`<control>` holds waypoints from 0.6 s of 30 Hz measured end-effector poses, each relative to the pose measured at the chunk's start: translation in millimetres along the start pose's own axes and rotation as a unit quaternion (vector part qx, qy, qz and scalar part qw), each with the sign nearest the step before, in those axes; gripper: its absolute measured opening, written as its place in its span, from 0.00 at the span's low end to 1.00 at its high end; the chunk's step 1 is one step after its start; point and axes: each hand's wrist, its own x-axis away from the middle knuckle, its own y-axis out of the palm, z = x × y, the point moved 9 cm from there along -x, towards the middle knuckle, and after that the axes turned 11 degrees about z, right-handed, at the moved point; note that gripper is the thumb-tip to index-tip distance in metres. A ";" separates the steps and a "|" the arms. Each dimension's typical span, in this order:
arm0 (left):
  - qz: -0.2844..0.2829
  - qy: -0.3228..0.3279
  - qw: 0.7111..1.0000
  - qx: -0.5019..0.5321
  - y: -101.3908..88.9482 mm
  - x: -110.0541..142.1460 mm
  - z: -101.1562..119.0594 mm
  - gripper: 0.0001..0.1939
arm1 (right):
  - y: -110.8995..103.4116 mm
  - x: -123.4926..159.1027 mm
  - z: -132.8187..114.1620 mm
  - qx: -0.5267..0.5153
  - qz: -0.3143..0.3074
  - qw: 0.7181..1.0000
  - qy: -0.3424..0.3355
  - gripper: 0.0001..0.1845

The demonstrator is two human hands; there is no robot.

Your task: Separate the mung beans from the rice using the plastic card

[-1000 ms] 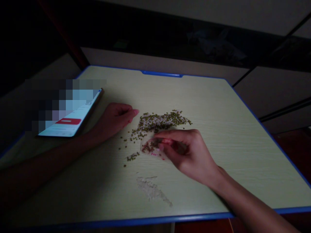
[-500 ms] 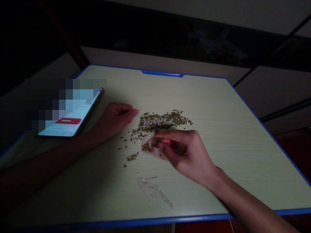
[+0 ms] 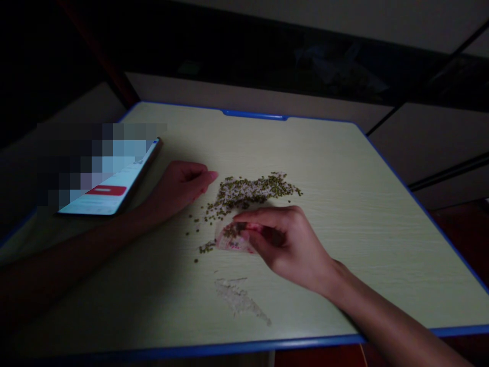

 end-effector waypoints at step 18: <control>-0.002 -0.001 1.000 -0.003 0.6 -0.9 -1.0 0.19 | 0.9 0.3 0.6 -0.002 0.012 1.000 -0.013 0.13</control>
